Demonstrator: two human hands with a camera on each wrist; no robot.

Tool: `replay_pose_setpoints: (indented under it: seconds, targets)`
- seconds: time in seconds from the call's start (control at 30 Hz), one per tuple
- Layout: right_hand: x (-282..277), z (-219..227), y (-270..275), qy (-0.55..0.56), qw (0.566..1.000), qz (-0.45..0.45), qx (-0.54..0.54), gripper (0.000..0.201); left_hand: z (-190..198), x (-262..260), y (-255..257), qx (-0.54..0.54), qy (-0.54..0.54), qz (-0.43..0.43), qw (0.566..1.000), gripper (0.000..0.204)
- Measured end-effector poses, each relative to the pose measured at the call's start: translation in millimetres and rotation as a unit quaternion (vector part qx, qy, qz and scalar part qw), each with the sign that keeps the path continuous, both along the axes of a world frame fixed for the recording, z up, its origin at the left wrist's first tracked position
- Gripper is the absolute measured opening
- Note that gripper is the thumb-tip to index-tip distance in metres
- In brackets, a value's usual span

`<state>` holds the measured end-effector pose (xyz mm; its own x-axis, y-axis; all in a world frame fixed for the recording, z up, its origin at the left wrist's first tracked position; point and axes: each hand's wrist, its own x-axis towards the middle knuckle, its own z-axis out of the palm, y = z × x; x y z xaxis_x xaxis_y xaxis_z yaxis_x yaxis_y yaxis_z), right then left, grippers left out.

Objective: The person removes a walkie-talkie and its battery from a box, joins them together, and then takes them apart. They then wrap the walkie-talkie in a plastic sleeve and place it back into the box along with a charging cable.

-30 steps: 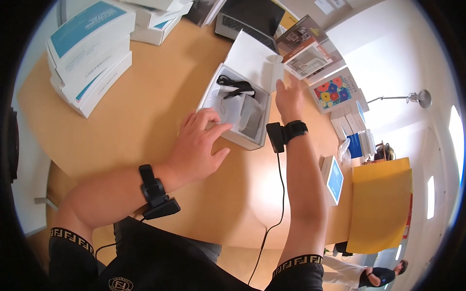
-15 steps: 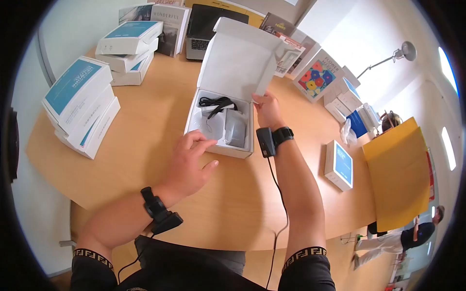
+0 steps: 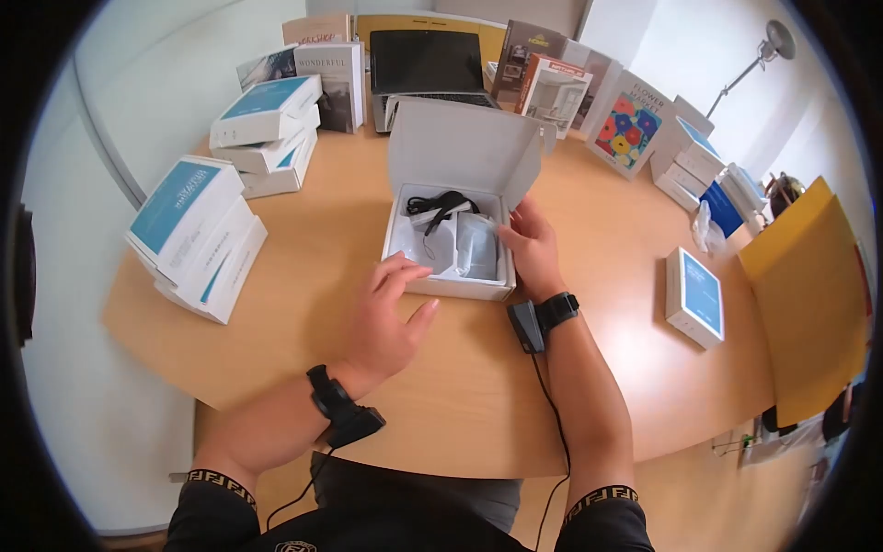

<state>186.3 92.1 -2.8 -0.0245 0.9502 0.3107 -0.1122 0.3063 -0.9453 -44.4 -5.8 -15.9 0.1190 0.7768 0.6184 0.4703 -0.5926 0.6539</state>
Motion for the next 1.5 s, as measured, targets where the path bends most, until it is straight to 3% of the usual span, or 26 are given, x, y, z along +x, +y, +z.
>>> replay_pose_setpoints:
  seconds: [0.13, 0.23, 0.3, 0.5, 0.57, 0.6, 0.67, 0.8, 0.87, 1.0, 1.07, 1.17, 1.23, 1.3, 1.37, 1.5]
  targets:
    - [4.6, -21.0, 8.7, -0.001, 1.000, -0.018, 0.018, 0.064, 8.7, -2.0, -0.9, -0.003, -0.037, 0.023, 0.999, 0.046]
    - [9.5, -22.1, 5.3, -0.039, 0.997, -0.067, -0.029, 0.063, 8.0, -0.8, 4.7, -0.024, -0.071, 0.051, 0.996, 0.051]
    - [7.1, -16.8, 1.0, 0.004, 1.000, -0.025, -0.012, 0.060, 4.6, -1.7, 10.5, -0.033, -0.087, 0.064, 0.994, 0.054]
    - [4.4, -16.2, -5.0, 0.020, 0.998, -0.052, -0.024, 0.052, 8.4, -8.8, 23.8, -0.158, -0.155, 0.078, 0.972, 0.065]
    - [4.7, -18.7, -4.8, 0.019, 0.998, -0.054, -0.023, 0.051, 25.3, -7.6, 27.6, -0.268, -0.235, 0.065, 0.932, 0.072]
    - [5.2, -19.6, -3.2, 0.013, 0.998, -0.056, -0.024, 0.050, 35.6, -6.8, 29.7, -0.263, -0.231, 0.066, 0.934, 0.072]
    - [5.5, -22.3, -1.1, 0.023, 0.998, -0.057, -0.019, 0.049, 63.9, -3.7, 32.0, -0.363, -0.254, 0.044, 0.895, 0.074]
    - [6.4, -25.9, 0.9, 0.029, 0.998, -0.057, -0.018, 0.047, 54.1, -12.0, 85.1, -0.286, -0.227, -0.003, 0.931, 0.070]
    - [5.9, -26.0, -0.1, 0.032, 0.998, -0.054, -0.019, 0.047, 53.9, -14.1, 101.2, -0.312, -0.237, -0.135, 0.910, 0.063]
    - [7.6, -25.9, -0.9, 0.040, 0.998, -0.045, -0.024, 0.047, 42.6, -8.6, 106.1, -0.302, -0.266, -0.127, 0.907, 0.049]
    - [9.2, -28.7, 1.0, 0.041, 0.998, -0.048, -0.025, 0.047, 47.6, -7.5, 97.4, -0.326, -0.257, -0.039, 0.909, 0.036]
    - [10.6, -28.4, 1.5, 0.034, 0.997, -0.060, -0.023, 0.046, 37.4, -15.1, 95.6, -0.329, -0.243, -0.021, 0.912, 0.032]
    - [11.6, -23.5, -2.2, 0.033, 0.997, -0.071, -0.021, 0.045, 30.8, -16.9, 91.6, -0.321, -0.242, -0.017, 0.916, 0.033]
    - [14.2, -15.7, -7.1, 0.114, 0.990, -0.058, -0.059, 0.042, 24.4, -21.0, 86.7, -0.314, -0.238, -0.013, 0.919, 0.034]
    - [23.3, -32.6, 7.7, 0.116, 0.990, -0.063, -0.038, 0.041, 17.8, -27.7, 84.7, -0.312, -0.293, -0.091, 0.899, 0.033]
    - [22.8, -22.8, 0.6, 0.128, 0.990, -0.058, -0.019, 0.047, 23.8, -37.8, 76.6, -0.319, -0.356, -0.082, 0.875, 0.038]
